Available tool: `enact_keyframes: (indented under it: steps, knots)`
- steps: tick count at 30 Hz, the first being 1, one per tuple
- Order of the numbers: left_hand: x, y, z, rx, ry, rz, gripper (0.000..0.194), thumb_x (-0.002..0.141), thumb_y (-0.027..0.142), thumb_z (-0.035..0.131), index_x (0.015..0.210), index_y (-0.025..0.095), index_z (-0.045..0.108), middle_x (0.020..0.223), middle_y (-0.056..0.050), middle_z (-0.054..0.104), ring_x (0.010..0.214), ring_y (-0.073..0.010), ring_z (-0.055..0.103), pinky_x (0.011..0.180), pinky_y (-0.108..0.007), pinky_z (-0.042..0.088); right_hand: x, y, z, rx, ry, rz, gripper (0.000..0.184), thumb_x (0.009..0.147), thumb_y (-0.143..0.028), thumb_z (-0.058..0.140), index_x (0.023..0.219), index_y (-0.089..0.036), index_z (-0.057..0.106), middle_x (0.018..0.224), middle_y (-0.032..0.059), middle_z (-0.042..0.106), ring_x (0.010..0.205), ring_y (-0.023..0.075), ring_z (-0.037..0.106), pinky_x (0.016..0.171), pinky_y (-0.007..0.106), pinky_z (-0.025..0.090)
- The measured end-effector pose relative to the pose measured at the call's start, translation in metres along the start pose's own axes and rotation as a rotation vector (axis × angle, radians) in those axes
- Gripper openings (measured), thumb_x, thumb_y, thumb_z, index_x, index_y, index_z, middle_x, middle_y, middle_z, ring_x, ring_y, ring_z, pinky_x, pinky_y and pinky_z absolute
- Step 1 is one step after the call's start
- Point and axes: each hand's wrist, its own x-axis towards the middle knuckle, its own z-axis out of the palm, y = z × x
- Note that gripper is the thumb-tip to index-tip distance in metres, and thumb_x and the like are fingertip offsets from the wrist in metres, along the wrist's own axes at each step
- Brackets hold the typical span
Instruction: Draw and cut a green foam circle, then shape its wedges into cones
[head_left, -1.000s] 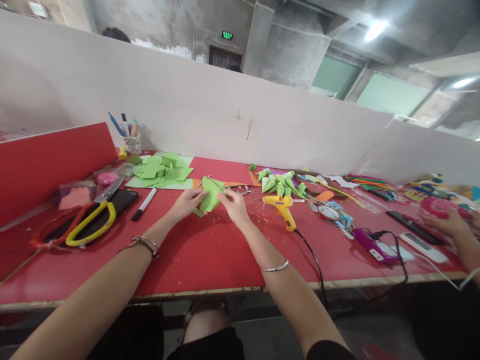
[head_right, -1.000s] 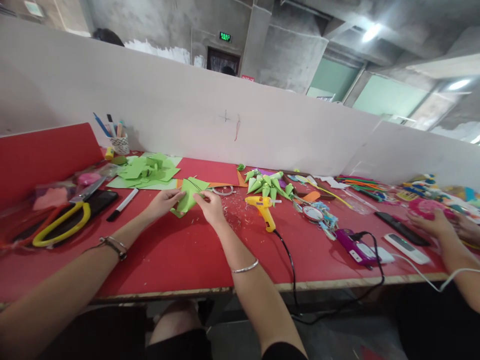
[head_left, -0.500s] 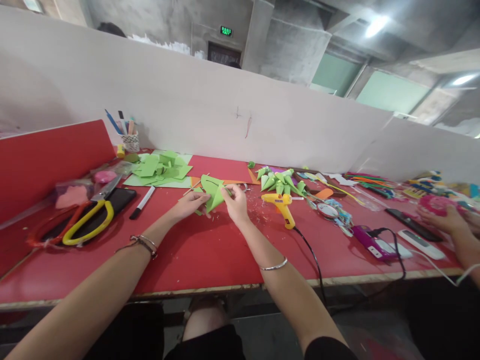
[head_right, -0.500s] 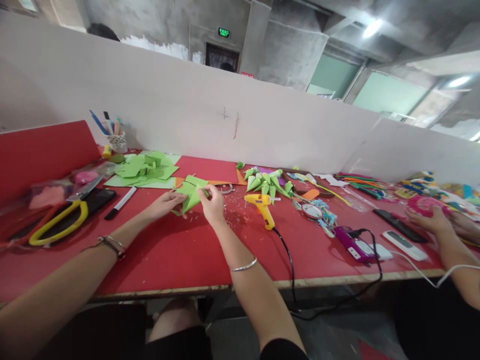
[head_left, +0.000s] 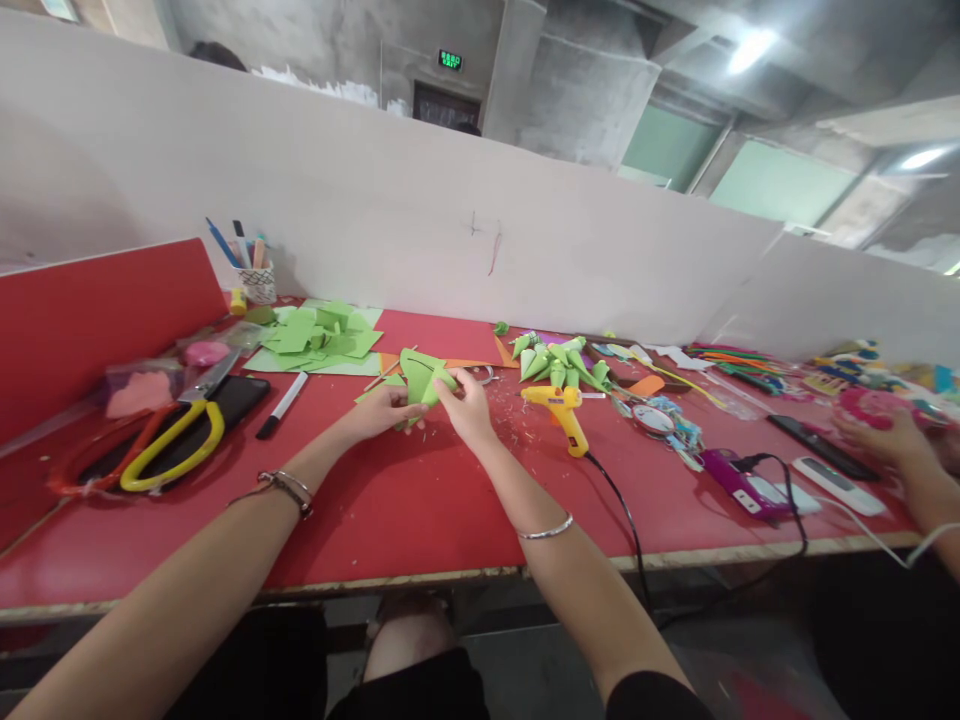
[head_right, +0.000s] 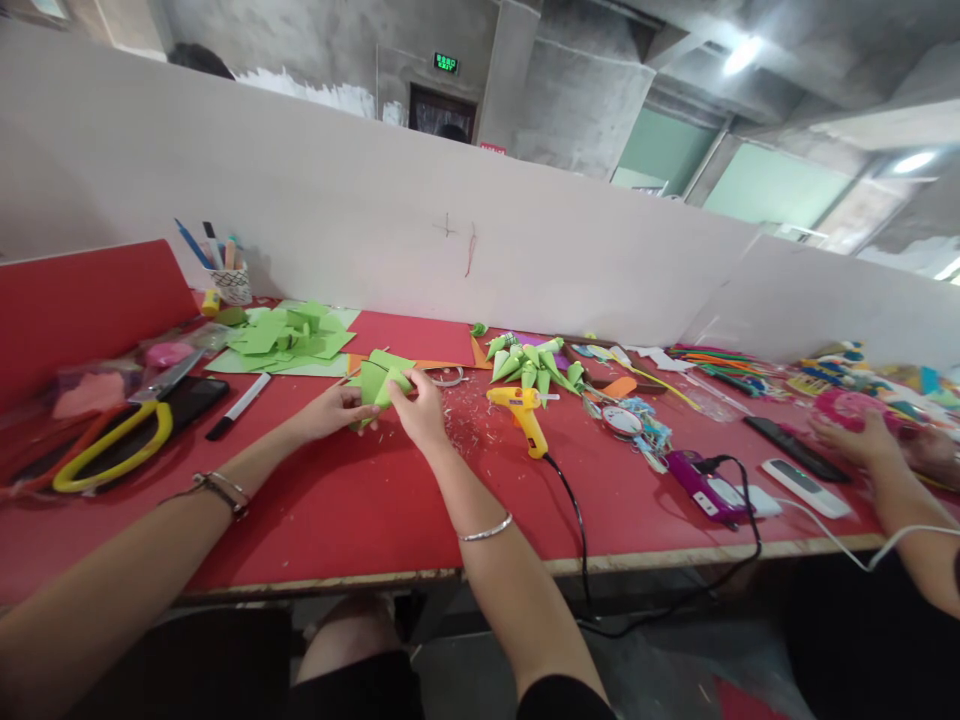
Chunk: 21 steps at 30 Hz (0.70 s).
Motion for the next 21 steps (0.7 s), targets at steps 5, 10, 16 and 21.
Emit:
enact_keyframes:
  steps: [5,10,16,21]
  knots:
    - [0.001,-0.002,-0.002,0.003,0.056,-0.035,0.034,0.066,0.049,0.058,0.065,0.015,0.058,0.059,-0.004,0.064,0.045,-0.0109,0.053,0.047,-0.022,0.042,0.002,0.001,-0.001,-0.005,-0.052,-0.001,0.015,0.071,-0.025,0.054,0.079,-0.016,0.062,0.089,0.0046,0.049,0.084,0.014,0.052,0.077,0.026,0.043]
    - [0.004,-0.008,-0.005,0.022,0.184,-0.02,0.034,0.069,0.047,0.054,0.052,0.017,0.053,0.045,0.002,0.049,0.042,-0.0094,0.044,0.044,-0.021,0.035,0.002,0.009,0.0,-0.05,-0.163,0.092,0.019,0.074,-0.025,0.046,0.081,-0.016,0.062,0.093,0.0057,0.049,0.086,0.0145,0.052,0.076,0.027,0.044]
    - [0.008,-0.013,-0.011,-0.015,0.449,-0.01,0.033,0.071,0.041,0.05,0.049,0.019,0.038,0.04,0.007,0.03,0.039,-0.0071,0.027,0.04,-0.021,0.021,-0.003,-0.006,-0.007,-0.426,-0.007,-0.305,0.052,0.073,-0.032,0.055,0.119,-0.017,0.038,0.109,0.0124,0.044,0.102,0.0221,0.042,0.087,0.038,0.039]
    - [0.006,-0.009,-0.006,-0.122,0.37,-0.04,0.026,0.069,0.039,0.051,0.055,0.017,0.048,0.041,0.006,0.037,0.037,-0.0058,0.03,0.04,-0.02,0.022,-0.006,-0.019,-0.003,-0.761,-0.352,-0.491,0.041,0.076,-0.03,0.053,0.115,-0.023,0.045,0.107,0.0108,0.044,0.083,0.0193,0.05,0.069,0.032,0.045]
